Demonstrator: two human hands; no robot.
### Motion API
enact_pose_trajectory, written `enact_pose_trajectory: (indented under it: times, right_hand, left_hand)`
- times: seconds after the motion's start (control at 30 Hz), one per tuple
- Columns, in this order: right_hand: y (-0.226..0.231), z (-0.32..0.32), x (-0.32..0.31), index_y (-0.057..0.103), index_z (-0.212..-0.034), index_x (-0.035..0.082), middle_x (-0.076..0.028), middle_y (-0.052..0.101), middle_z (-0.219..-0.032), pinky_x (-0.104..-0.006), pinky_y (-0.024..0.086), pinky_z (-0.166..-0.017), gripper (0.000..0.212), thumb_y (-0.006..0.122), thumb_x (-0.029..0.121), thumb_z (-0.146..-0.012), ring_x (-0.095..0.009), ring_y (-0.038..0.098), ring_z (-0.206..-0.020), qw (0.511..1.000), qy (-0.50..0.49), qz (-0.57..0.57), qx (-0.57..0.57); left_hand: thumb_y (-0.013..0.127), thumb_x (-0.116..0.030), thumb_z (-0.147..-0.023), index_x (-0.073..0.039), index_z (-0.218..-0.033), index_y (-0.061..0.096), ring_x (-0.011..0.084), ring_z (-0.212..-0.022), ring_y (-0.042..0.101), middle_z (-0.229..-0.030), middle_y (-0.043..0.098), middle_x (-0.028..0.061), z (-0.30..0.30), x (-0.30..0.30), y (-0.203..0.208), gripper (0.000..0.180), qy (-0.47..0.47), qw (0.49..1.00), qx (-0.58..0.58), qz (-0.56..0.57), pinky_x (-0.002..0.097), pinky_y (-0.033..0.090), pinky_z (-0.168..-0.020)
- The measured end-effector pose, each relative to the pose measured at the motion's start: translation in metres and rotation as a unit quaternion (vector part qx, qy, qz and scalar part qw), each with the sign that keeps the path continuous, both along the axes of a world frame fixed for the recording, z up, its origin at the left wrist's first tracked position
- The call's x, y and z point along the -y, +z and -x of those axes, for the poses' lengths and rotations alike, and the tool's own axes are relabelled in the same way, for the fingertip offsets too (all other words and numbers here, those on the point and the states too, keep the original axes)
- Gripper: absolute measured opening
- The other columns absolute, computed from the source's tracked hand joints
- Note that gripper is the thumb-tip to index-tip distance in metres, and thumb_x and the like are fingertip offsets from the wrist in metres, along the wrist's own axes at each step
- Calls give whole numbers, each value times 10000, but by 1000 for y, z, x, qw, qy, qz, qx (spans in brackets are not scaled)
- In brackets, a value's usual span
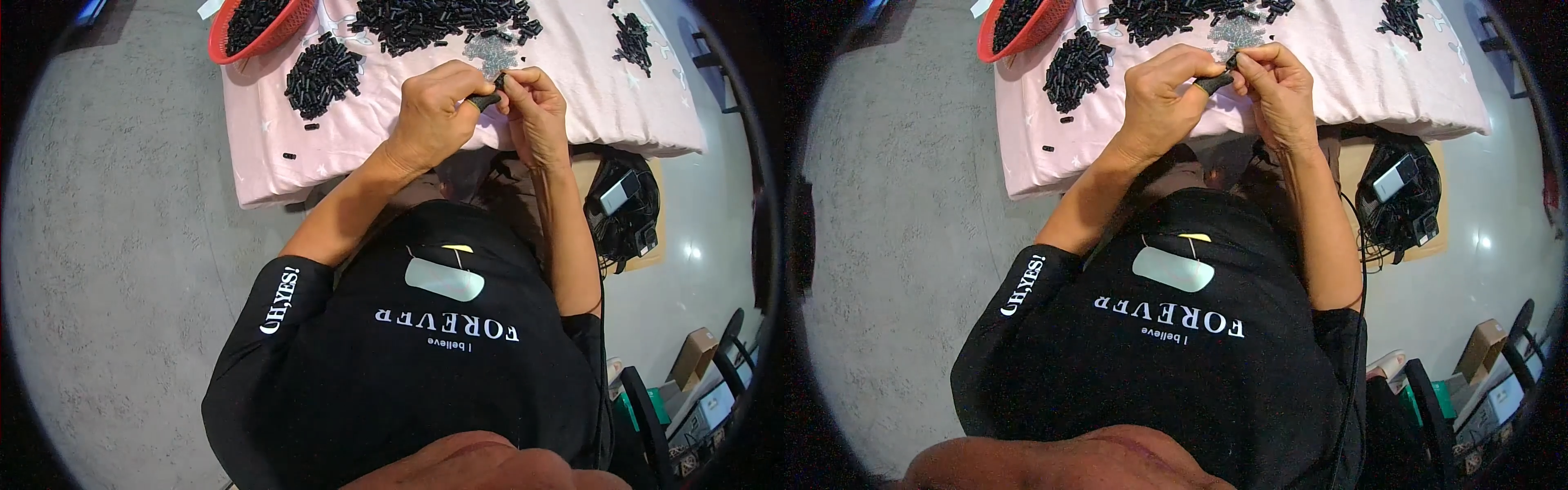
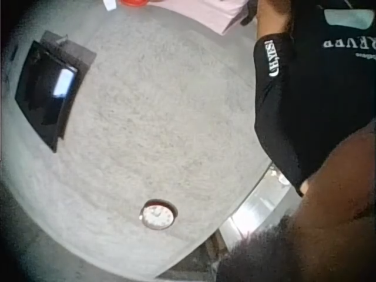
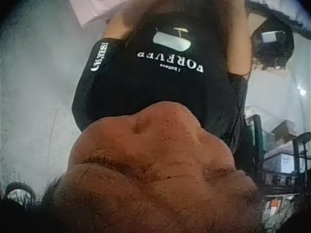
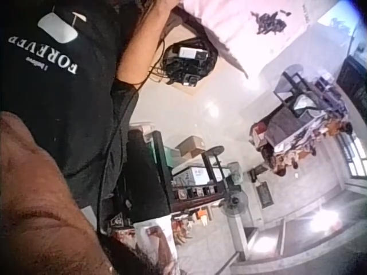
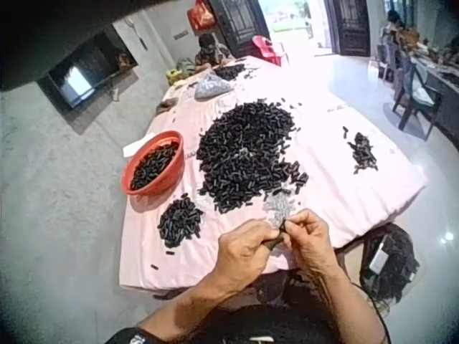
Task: Sorting small black plastic components and placing them into a plastic bag.
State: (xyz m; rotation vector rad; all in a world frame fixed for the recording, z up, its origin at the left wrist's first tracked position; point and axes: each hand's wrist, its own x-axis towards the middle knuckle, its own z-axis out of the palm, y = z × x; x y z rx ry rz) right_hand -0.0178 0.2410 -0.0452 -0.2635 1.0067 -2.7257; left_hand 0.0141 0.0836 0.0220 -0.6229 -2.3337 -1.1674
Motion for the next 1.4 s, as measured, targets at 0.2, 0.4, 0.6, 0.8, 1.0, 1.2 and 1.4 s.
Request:
enact_pose_trajectory:
  times: [0.2,0.4,0.6,0.8,1.0,1.2,1.4]
  right_hand:
    - [2,-2,1,637,-1013,-20,-66,662,-815,-187,498,-635,104,642,20,-917,-86,614,-694,997,-30,-63,-32]
    - [2,2,-1,618,-1048,-19,-57,656,-852,-189,487,-624,142,643,17,-913,-83,603,-687,999,-7,-39,-21]
    - [8,-1,-1,544,-1153,-4,-50,645,-858,-194,471,-594,268,649,17,-907,-81,592,-681,999,19,-32,3]
    - [8,0,-3,535,-1158,3,-41,638,-834,-183,445,-567,291,661,9,-895,-70,573,-661,999,34,-39,-15]
    - [11,1,-6,575,-1070,14,-22,629,-778,-161,411,-535,211,677,14,-885,-49,522,-603,997,51,-61,-7]
    - [13,2,-6,580,-1038,19,-13,625,-774,-160,409,-529,196,692,24,-877,-45,524,-599,995,75,-65,-9]
    - [14,0,-5,573,-1102,18,-22,634,-791,-164,418,-534,246,687,36,-886,-54,543,-613,995,71,-67,-6]
  left_hand:
    - [638,97,-698,11,-877,685,244,-787,689,-866,694,123,3,4,0,204,-4,1000,7,29,301,548,-723]
    - [659,65,-743,4,-1011,673,200,-798,671,-864,667,95,11,7,6,275,-33,994,106,7,283,537,-740]
    - [626,70,-737,-2,-1118,660,174,-863,639,-955,637,94,21,16,19,390,-107,977,162,89,279,521,-805]
    - [615,81,-720,-19,-1088,679,195,-834,653,-923,653,105,21,15,21,386,-107,980,154,72,293,528,-782]
    - [636,77,-693,-17,-1011,703,196,-802,663,-888,679,106,16,11,16,338,-87,988,125,37,293,534,-756]
    - [633,78,-675,-18,-978,711,190,-774,669,-888,690,110,14,12,9,327,-61,992,107,16,290,532,-724]
    - [655,66,-692,-16,-963,721,171,-776,672,-895,696,98,8,11,7,291,-34,992,123,4,279,533,-716]
